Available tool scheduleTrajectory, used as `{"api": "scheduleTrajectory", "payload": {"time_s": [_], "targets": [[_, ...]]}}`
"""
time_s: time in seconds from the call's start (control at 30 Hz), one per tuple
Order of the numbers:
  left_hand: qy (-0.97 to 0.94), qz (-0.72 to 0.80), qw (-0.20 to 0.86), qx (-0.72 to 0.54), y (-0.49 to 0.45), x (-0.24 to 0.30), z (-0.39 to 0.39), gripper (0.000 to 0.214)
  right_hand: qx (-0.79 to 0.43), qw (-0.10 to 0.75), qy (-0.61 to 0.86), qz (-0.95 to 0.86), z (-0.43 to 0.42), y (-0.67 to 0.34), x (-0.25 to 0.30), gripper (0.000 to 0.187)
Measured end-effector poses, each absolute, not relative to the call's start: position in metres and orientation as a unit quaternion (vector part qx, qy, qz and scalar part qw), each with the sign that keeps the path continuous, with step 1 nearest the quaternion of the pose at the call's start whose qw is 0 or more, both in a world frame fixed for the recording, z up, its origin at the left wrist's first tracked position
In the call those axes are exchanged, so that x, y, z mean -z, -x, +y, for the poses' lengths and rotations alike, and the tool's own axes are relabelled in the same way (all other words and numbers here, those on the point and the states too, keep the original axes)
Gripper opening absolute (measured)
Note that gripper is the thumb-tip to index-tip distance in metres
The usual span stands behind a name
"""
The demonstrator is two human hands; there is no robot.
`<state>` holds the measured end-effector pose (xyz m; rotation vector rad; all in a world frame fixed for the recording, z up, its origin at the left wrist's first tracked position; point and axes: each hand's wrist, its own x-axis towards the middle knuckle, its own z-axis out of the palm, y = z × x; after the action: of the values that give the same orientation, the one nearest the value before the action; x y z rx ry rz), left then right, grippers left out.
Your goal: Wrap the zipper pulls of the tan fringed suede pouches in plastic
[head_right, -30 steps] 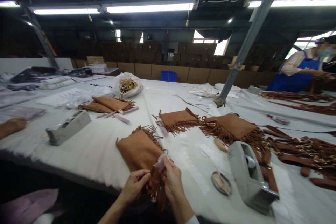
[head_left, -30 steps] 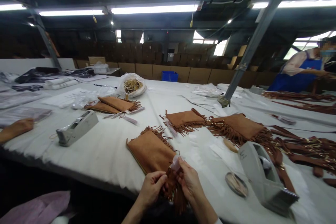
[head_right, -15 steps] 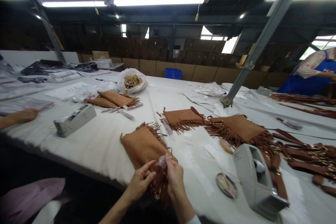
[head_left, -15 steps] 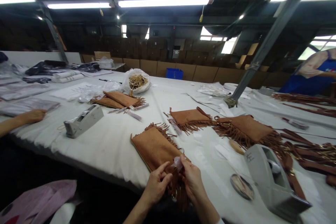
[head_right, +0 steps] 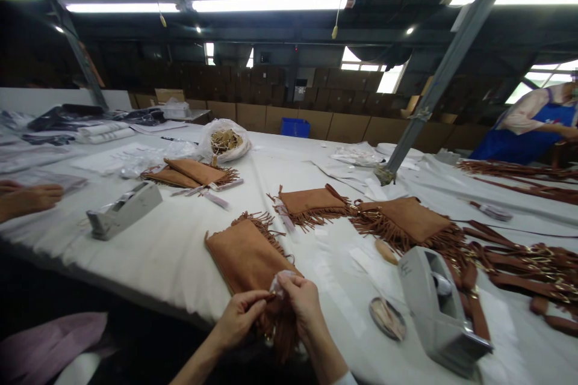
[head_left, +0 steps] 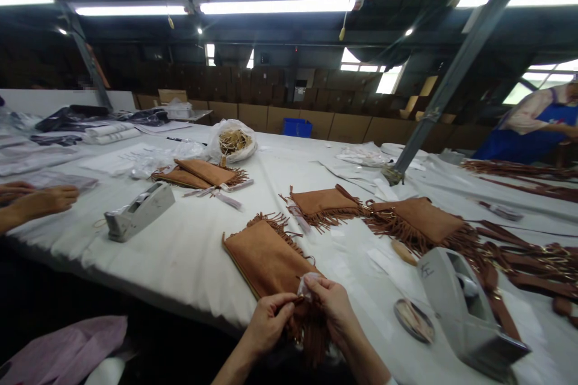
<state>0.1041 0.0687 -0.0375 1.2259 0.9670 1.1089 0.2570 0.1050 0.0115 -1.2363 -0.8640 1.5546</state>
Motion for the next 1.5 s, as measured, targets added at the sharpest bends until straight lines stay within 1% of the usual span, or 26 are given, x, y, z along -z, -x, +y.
{"api": "scheduleTrajectory", "payload": {"time_s": [0.1, 0.33, 0.53, 0.7, 0.83, 0.93, 1.03, 1.1, 1.27, 1.33, 1.5], "targets": [[-0.528, 0.418, 0.576, -0.464, -0.104, 0.038, 0.069, 0.044, -0.636, 0.484, 0.513, -0.313, 0.107, -0.256, -0.009, 0.034], [-0.503, 0.409, 0.612, -0.453, -0.103, 0.044, 0.071, 0.045, -0.616, 0.496, 0.517, -0.328, 0.107, -0.255, -0.005, 0.039], [-0.514, 0.426, 0.59, -0.455, -0.104, 0.04, 0.07, 0.043, -0.601, 0.479, 0.521, -0.371, 0.103, -0.254, -0.005, 0.044], [-0.506, 0.417, 0.586, -0.476, -0.105, 0.042, 0.069, 0.033, -0.549, 0.478, 0.529, -0.436, 0.096, -0.249, -0.005, 0.047], [-0.495, 0.416, 0.582, -0.494, -0.103, 0.041, 0.065, 0.035, -0.524, 0.471, 0.532, -0.47, 0.089, -0.248, -0.006, 0.047], [-0.499, 0.426, 0.58, -0.483, -0.101, 0.038, 0.061, 0.042, -0.516, 0.471, 0.538, -0.472, 0.083, -0.249, -0.005, 0.048], [-0.503, 0.42, 0.593, -0.467, -0.098, 0.034, 0.06, 0.065, -0.526, 0.471, 0.543, -0.454, 0.08, -0.249, -0.004, 0.052], [-0.505, 0.418, 0.598, -0.461, -0.097, 0.033, 0.061, 0.074, -0.536, 0.474, 0.542, -0.441, 0.079, -0.249, -0.002, 0.056], [-0.51, 0.418, 0.597, -0.457, -0.096, 0.037, 0.064, 0.073, -0.529, 0.468, 0.544, -0.453, 0.081, -0.247, 0.002, 0.059], [-0.51, 0.421, 0.599, -0.452, -0.096, 0.037, 0.064, 0.073, -0.501, 0.458, 0.551, -0.486, 0.081, -0.247, 0.002, 0.058], [-0.509, 0.415, 0.617, -0.434, -0.092, 0.032, 0.065, 0.08, -0.423, 0.436, 0.558, -0.565, 0.082, -0.253, -0.003, 0.055]]}}
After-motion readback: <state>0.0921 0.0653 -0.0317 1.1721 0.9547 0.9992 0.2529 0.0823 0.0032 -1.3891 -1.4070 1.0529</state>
